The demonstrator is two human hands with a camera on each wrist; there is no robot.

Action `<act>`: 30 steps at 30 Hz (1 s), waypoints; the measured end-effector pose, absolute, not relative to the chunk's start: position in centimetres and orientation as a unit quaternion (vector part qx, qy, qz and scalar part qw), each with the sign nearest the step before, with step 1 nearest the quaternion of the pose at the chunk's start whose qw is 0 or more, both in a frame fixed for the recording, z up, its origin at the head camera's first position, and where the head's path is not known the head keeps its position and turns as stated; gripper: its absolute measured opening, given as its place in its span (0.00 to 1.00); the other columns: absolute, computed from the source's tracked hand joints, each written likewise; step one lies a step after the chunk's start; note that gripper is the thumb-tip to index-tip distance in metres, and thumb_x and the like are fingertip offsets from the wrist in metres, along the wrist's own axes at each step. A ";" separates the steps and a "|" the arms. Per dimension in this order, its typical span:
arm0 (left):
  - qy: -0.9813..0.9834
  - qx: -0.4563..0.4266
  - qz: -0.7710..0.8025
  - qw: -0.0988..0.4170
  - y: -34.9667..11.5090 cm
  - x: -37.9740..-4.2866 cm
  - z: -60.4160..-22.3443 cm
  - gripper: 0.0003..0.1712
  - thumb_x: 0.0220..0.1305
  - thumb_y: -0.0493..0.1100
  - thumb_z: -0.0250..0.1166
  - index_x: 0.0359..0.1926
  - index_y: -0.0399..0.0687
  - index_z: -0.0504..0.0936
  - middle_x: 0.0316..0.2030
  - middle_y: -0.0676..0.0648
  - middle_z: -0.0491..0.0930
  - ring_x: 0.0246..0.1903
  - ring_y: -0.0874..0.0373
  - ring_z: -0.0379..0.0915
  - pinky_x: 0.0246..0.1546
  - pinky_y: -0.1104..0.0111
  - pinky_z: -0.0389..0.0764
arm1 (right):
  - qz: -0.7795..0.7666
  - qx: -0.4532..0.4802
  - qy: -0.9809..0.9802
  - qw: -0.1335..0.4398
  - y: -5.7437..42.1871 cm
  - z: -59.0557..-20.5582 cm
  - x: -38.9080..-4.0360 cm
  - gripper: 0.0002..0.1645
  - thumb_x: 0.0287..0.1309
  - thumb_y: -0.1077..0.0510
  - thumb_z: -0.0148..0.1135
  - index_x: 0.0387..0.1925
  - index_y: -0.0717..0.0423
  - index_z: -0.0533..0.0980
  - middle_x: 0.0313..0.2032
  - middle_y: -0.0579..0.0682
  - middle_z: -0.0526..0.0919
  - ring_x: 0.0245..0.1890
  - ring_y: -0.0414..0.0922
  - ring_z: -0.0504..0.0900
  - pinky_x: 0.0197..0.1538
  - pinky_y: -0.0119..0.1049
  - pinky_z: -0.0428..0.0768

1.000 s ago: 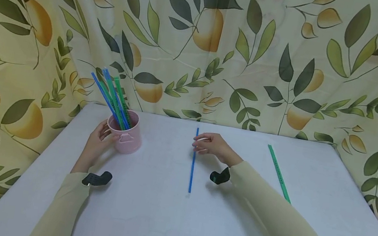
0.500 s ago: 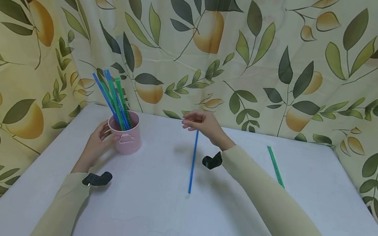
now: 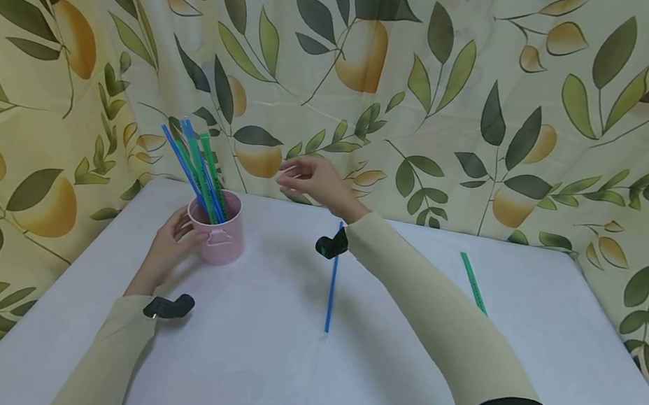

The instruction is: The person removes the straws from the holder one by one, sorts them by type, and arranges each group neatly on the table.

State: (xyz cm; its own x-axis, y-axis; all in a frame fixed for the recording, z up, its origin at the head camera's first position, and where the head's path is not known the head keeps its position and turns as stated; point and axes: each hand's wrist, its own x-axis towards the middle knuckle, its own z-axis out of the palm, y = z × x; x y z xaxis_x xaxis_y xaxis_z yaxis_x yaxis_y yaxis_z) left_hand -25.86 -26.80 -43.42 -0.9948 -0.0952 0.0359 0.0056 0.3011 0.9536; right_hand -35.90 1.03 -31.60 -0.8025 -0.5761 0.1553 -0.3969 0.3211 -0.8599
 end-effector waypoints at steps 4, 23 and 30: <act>-0.806 0.021 -0.590 0.053 -27.3 -26.4 -44.2 0.48 0.61 0.51 0.64 0.73 0.49 0.46 0.72 0.41 0.51 0.71 0.45 0.50 0.71 0.53 0.59 | -0.513 -0.306 0.796 0.096 -0.8 -30.8 -36.3 0.20 0.58 0.57 0.63 0.52 0.59 0.75 0.45 0.58 0.83 0.43 0.52 0.84 0.47 0.39 0.86; -0.787 0.010 -0.615 0.053 -27.2 -26.2 -44.2 0.44 0.63 0.45 0.62 0.73 0.49 0.48 0.72 0.41 0.52 0.71 0.44 0.50 0.72 0.53 0.58 | -0.513 -0.277 0.804 0.114 -8.7 -32.0 -38.4 0.24 0.56 0.56 0.64 0.55 0.59 0.73 0.47 0.58 0.83 0.44 0.51 0.84 0.49 0.43 0.85; -0.787 0.015 -0.614 0.049 -27.4 -26.3 -44.2 0.45 0.62 0.47 0.63 0.73 0.49 0.47 0.72 0.41 0.51 0.71 0.45 0.50 0.72 0.54 0.59 | -0.495 -0.274 0.816 0.117 -10.5 -32.6 -38.5 0.21 0.57 0.56 0.64 0.50 0.61 0.75 0.47 0.58 0.84 0.43 0.50 0.84 0.43 0.35 0.85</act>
State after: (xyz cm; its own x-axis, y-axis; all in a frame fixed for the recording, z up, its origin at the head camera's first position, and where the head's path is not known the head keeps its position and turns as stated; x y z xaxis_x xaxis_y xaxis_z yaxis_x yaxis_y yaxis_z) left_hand -26.30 -27.40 -44.17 -0.9948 -0.0841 0.0582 0.0359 0.2451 0.9688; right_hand -38.52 -10.49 -32.57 -0.8227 -0.5628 0.0794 -0.3307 0.3603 -0.8722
